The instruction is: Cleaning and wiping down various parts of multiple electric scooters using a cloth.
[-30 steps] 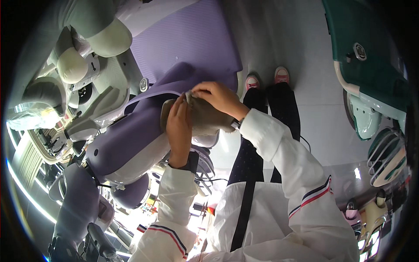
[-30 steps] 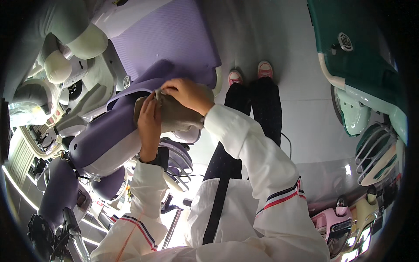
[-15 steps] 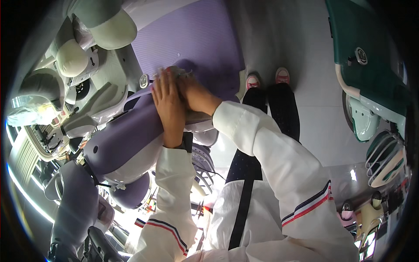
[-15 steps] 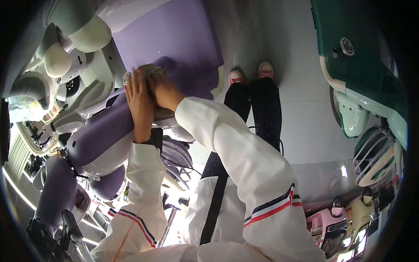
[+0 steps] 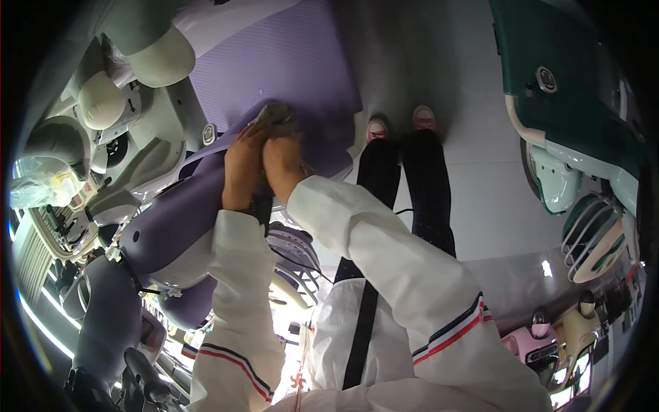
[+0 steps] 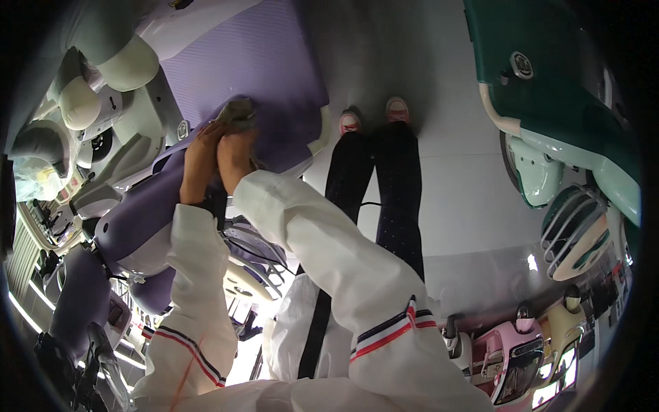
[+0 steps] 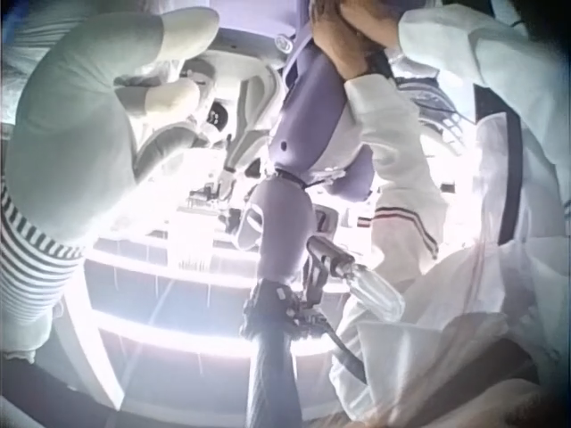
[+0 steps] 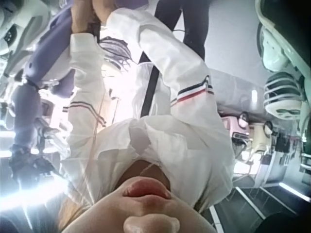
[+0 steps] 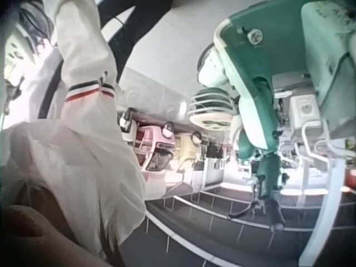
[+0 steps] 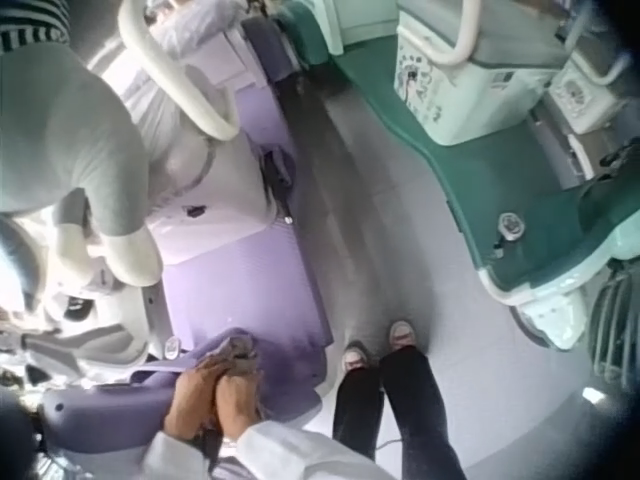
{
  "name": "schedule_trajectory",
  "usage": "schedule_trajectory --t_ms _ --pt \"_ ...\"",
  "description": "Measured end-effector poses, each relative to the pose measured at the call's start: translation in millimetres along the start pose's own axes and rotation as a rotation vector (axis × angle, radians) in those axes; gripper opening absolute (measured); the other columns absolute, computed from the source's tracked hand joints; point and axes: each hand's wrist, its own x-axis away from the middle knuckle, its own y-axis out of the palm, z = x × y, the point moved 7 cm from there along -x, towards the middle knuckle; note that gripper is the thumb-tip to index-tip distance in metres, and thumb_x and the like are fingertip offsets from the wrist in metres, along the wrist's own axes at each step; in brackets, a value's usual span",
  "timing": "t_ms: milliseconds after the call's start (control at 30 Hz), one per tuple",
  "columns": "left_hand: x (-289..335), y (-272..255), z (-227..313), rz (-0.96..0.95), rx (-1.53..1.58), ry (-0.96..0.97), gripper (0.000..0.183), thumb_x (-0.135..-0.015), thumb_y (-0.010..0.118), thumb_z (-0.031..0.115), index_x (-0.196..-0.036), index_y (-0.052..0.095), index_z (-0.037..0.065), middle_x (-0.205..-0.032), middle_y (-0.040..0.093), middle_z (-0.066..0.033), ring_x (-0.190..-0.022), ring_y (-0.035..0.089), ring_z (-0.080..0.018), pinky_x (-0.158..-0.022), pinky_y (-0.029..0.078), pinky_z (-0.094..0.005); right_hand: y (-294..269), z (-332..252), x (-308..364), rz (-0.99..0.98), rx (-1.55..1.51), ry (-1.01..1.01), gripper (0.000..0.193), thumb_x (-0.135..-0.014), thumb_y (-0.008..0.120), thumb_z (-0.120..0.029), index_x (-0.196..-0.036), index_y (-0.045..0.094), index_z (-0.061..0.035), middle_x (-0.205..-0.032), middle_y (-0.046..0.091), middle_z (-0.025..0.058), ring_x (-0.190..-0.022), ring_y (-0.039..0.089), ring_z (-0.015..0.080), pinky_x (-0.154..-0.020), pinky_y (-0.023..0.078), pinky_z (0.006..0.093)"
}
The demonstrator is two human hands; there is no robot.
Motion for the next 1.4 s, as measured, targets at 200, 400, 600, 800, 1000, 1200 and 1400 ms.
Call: schedule_trajectory --t_ms 200,400,600,800,1000,1200,1400 --pt "-7.7 4.3 26.9 -0.103 0.175 -0.078 0.027 -0.077 0.054 0.006 -0.102 0.064 0.007 -0.111 0.061 -0.0114 -0.106 0.055 -0.0301 -0.093 0.042 -0.0377 5.5 15.8 15.4 0.031 0.095 -0.067 0.011 -0.076 0.06 -0.017 -0.077 0.07 -0.0192 -0.074 0.067 -0.0019 -0.075 0.064 0.0143 -0.071 0.045 0.037" --pt "26.2 6.3 81.6 -0.107 -0.076 0.165 0.053 -0.067 0.064 0.012 -0.119 0.056 0.011 -0.132 0.046 -0.0111 -0.127 0.039 -0.0308 -0.104 0.032 -0.0489 -24.1 63.1 76.7 0.091 -0.27 -0.117 0.013 -0.067 0.062 -0.013 -0.075 0.068 -0.0048 -0.073 0.064 0.0109 -0.073 0.062 0.0219 -0.075 0.042 0.0381" --pt "47.6 3.5 110.6 -0.141 0.03 -0.031 0.07 -0.071 0.068 0.009 -0.135 0.04 0.011 -0.143 0.033 -0.0152 -0.13 0.034 -0.036 -0.105 0.03 -0.0475 -19.7 132.5 127.4 0.248 -0.216 -0.155 0.021 -0.078 0.057 -0.014 -0.087 0.064 0.0033 -0.1 0.058 0.0198 -0.094 0.058 0.0303 -0.094 0.04 0.0439" --pt "42.7 0.9 105.1 -0.125 0.06 0.017 0.051 -0.068 0.069 0.004 -0.116 0.053 0.005 -0.11 0.057 -0.0165 -0.103 0.054 -0.0351 -0.092 0.042 -0.041 -8.2 126.6 134.8 -0.264 -0.635 -0.1 0.03 -0.074 0.058 -0.003 -0.101 0.055 0.0107 -0.114 0.05 0.0291 -0.1 0.055 0.0363 -0.087 0.045 0.0405" --pt "30.9 -16.7 171.8 -0.285 0.473 0.016 0.04 -0.064 0.066 0.002 -0.101 0.053 0.001 -0.094 0.057 -0.0174 -0.086 0.057 -0.0371 -0.072 0.046 -0.0403 -34.3 180.9 161.6 0.097 -0.725 -0.063 0.061 -0.074 0.066 -0.009 -0.127 0.038 0.0054 -0.127 0.044 0.0263 -0.111 0.051 0.0345 -0.093 0.042 0.0414" --pt "36.7 31.7 259.1 -0.533 0.368 0.275 0.039 -0.067 0.066 0.011 -0.103 0.054 0.002 -0.092 0.06 -0.0193 -0.086 0.059 -0.038 -0.074 0.048 -0.0428 -71.4 256.1 201.6 0.333 -0.465 -0.192 0.082 -0.061 0.078 -0.01 -0.131 0.037 -0.0162 -0.144 0.029 0.0117 -0.13 0.034 0.0308 -0.101 0.033 0.0538" --pt "54.3 64.8 363.4 -0.684 0.282 0.427 0.035 -0.068 0.068 0.015 -0.099 0.057 0.003 -0.087 0.061 -0.0191 -0.079 0.06 -0.037 -0.07 0.048 -0.0433 -40.7 320.3 260.7 0.251 -0.497 -0.284 0.042 -0.067 0.068 -0.008 -0.106 0.053 -0.0117 -0.105 0.058 0.0064 -0.098 0.057 0.0246 -0.086 0.043 0.0383"
